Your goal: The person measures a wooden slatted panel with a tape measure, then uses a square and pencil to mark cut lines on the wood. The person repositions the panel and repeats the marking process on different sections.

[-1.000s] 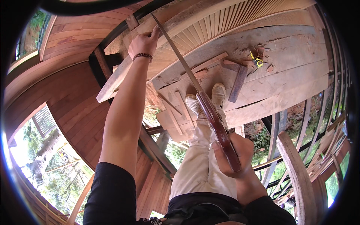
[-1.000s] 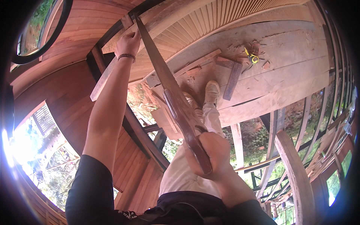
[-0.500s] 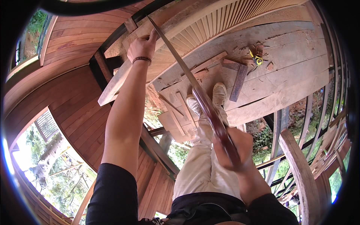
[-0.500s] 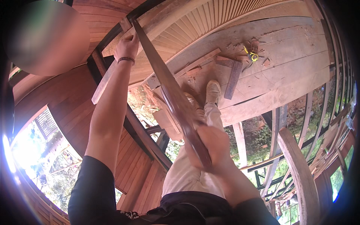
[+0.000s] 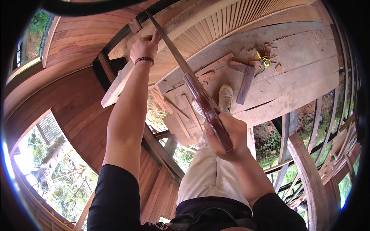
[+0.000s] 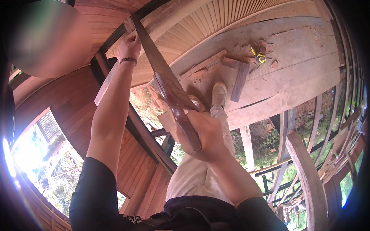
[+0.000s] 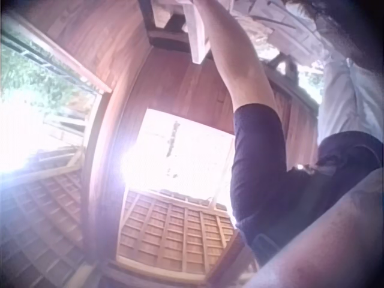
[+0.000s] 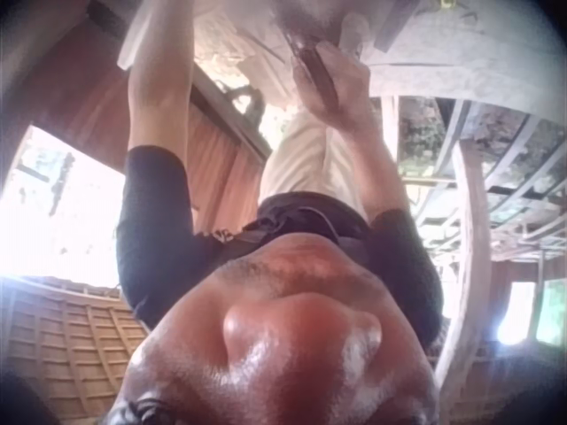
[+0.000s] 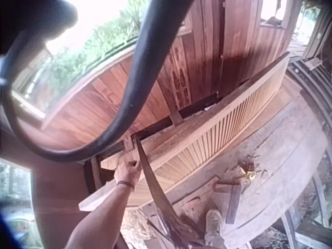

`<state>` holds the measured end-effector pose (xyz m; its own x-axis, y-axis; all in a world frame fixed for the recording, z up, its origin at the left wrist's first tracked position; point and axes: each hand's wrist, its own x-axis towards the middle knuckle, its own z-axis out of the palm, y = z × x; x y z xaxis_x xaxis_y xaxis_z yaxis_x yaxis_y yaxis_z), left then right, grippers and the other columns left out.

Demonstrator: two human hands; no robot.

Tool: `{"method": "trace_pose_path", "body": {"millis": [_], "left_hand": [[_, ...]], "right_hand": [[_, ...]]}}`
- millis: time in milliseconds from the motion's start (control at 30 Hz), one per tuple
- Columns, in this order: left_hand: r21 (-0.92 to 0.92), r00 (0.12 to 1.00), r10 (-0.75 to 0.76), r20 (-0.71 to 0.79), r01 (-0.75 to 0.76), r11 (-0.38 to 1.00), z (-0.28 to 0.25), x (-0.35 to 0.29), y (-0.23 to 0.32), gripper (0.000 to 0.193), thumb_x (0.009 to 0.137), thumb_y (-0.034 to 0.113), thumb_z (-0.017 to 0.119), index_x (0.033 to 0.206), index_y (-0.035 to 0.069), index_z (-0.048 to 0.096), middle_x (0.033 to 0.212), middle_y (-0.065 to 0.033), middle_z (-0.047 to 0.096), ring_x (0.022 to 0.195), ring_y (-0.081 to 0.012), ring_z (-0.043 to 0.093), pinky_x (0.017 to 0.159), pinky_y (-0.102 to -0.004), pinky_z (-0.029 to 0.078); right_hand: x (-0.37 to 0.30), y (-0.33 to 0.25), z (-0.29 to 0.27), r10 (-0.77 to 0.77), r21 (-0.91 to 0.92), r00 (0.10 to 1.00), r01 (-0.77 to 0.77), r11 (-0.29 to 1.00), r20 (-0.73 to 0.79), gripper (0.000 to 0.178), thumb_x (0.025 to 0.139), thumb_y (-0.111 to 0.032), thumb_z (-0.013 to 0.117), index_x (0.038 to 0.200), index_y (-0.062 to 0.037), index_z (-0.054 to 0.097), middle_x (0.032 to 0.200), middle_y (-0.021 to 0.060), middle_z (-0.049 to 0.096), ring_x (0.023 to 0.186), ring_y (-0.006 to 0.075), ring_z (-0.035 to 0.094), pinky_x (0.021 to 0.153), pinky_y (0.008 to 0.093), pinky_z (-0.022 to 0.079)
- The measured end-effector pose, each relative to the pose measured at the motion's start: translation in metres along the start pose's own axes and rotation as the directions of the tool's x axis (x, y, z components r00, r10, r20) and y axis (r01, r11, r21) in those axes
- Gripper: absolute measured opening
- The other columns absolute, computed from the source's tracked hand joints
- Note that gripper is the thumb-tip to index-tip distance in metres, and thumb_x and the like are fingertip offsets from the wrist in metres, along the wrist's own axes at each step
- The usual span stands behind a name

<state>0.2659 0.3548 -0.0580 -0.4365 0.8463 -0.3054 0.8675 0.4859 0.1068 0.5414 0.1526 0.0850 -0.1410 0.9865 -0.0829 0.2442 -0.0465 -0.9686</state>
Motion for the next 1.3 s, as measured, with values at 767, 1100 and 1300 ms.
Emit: {"method": "trace_pose_path", "body": {"millis": [767, 1100, 1300], "left_hand": [[-0.005, 0.999, 0.023, -0.025, -0.024, 1.000, -0.005, 0.004, 0.003, 0.068, 0.090, 0.081, 0.044, 0.108, 0.028, 0.082, 0.105, -0.0130, 0.078, 0.106, -0.0335, 0.072, 0.092, -0.0439, 0.056], [0.007, 0.999, -0.009, -0.035, 0.009, 1.000, -0.001, 0.011, -0.004, 0.067, 0.090, 0.082, 0.043, 0.109, 0.030, 0.082, 0.108, -0.0119, 0.078, 0.109, -0.0329, 0.071, 0.091, -0.0434, 0.056], [0.017, 0.999, 0.018, -0.036, -0.017, 1.000, 0.000, 0.016, -0.002, 0.065, 0.091, 0.080, 0.044, 0.108, 0.030, 0.082, 0.108, -0.0118, 0.077, 0.109, -0.0327, 0.071, 0.091, -0.0436, 0.056]], "right_hand": [[0.015, 0.013, 0.011, 0.015, 0.001, 0.999, -0.015, 1.000, -0.037, 0.019, 0.089, -0.007, 0.070, 0.075, -0.0029, 0.058, 0.062, 0.0145, 0.056, 0.049, 0.0302, 0.059, 0.047, 0.0389, 0.045], [-0.033, 0.017, -0.017, -0.107, -0.090, 0.994, 0.107, 0.990, 0.006, 0.015, 0.087, -0.005, 0.070, 0.079, -0.0036, 0.058, 0.064, 0.0141, 0.057, 0.052, 0.0316, 0.060, 0.048, 0.0395, 0.046], [0.004, 0.019, 0.009, -0.063, -0.006, 0.997, 0.062, 0.998, -0.035, 0.010, 0.086, -0.005, 0.069, 0.082, -0.0032, 0.060, 0.067, 0.0136, 0.058, 0.054, 0.0334, 0.060, 0.050, 0.0414, 0.046]]}}
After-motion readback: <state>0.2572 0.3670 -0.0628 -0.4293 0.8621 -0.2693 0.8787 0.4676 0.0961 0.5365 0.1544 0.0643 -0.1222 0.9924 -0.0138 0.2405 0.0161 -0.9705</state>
